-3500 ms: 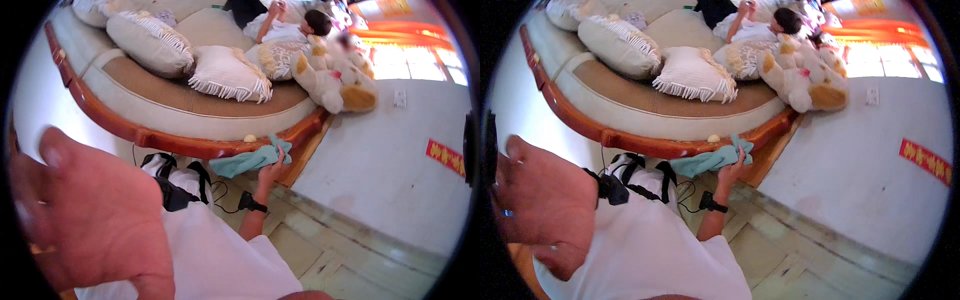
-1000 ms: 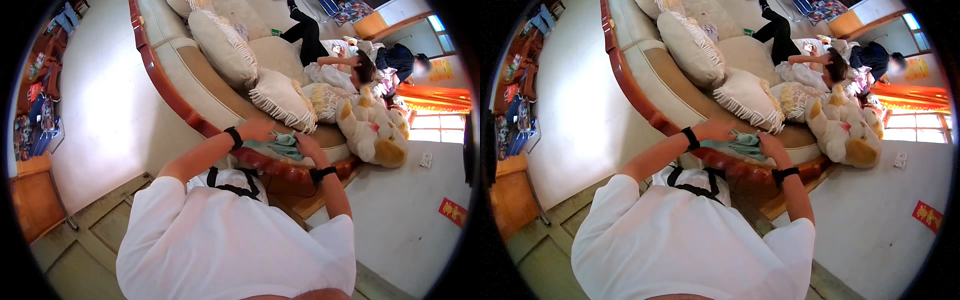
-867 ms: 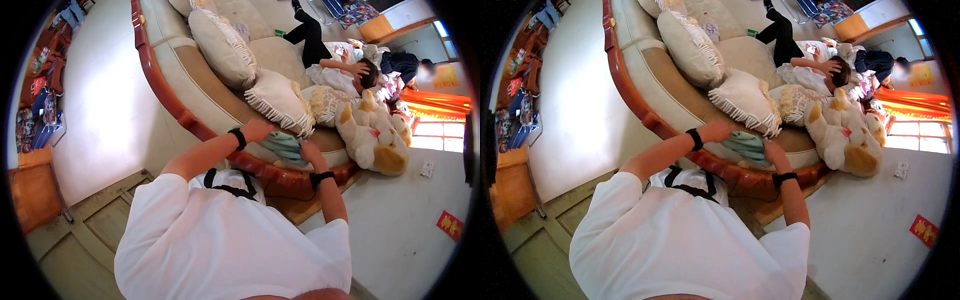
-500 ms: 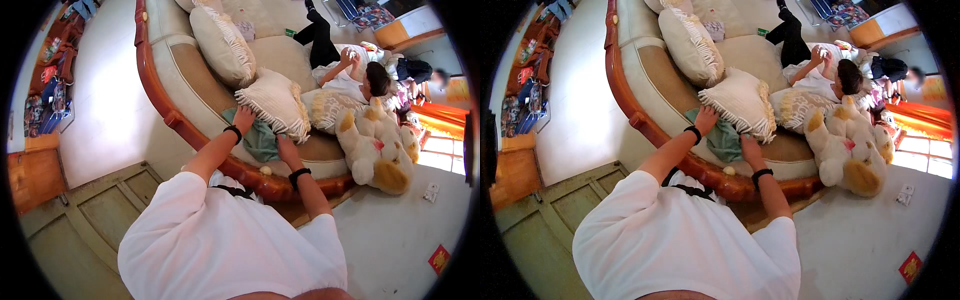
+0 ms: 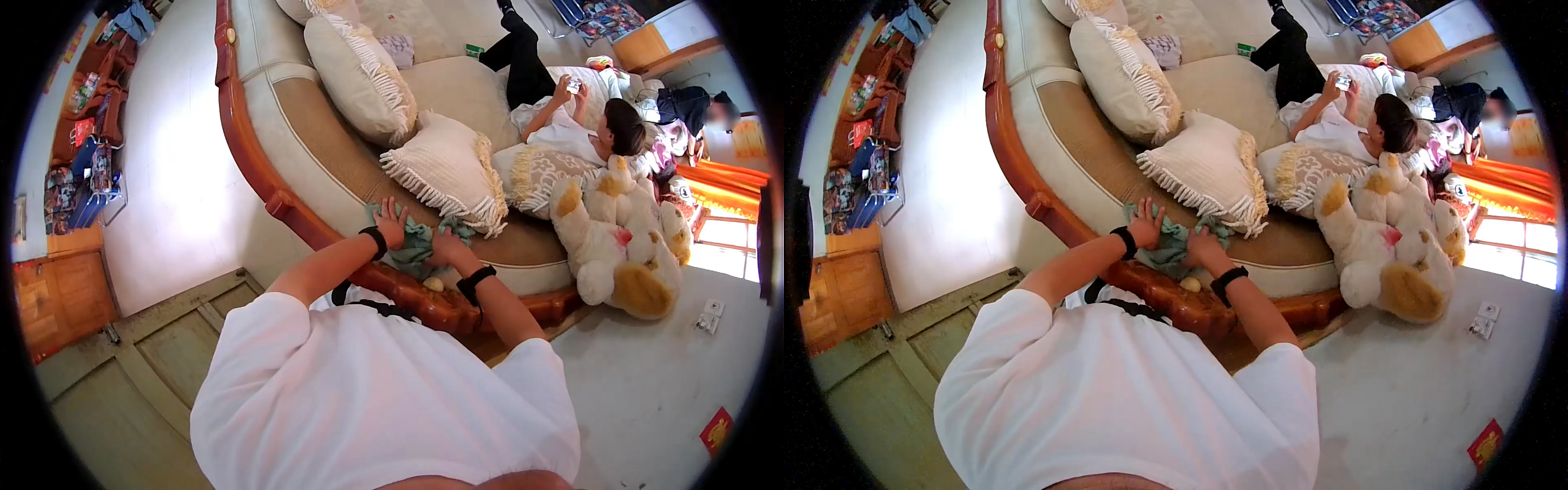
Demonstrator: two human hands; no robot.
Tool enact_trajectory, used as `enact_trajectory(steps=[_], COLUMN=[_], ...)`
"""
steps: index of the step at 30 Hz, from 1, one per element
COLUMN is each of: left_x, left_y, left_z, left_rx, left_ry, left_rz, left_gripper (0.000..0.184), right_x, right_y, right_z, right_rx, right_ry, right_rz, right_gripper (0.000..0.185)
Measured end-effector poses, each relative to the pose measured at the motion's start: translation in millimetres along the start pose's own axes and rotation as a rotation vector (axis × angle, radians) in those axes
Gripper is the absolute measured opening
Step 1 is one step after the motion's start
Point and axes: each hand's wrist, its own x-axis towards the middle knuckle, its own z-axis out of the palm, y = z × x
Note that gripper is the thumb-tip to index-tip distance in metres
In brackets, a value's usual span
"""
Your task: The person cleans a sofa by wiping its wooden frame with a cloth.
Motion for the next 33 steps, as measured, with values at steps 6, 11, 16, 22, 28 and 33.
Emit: enact_trajectory(steps=[6, 11, 16, 22, 28, 33], left_x=[26.7, 24.0, 0.5, -30.9, -111.0, -157.6], left_y=[-1.2, -36.3, -81.7, -136.4, -123.5, -102.0], left_z=[-17.3, -31.9, -25.4, -8.9, -1.5, -6.7], left_rx=[-0.107, -0.159, -0.067, -0.154, -0.454, -0.662], left_ry=[0.108, 0.102, 0.227, 0.134, 0.344, 0.406], left_rz=[-0.040, 0.154, -0.067, 0.022, 0.289, 0.321], left_gripper=[0.105, 0.113, 0.089, 0.045, 0.037, 0.025], right_x=[41.6, 32.2, 43.5, 47.5, 61.2, -15.9], right_y=[12.1, 37.3, 25.0, -62.1, -33.1, -0.5], right_z=[-11.1, -16.7, -29.6, -23.8, -37.5, -58.8], right_rx=[0.133, 0.224, 0.019, 0.360, 0.048, -0.211], right_ry=[0.174, 0.244, 0.141, 0.229, 0.266, 0.044], right_rz=[0.018, -0.149, -0.188, -0.833, -0.633, -0.186], right_gripper=[0.095, 0.072, 0.064, 0.083, 0.086, 0.049])
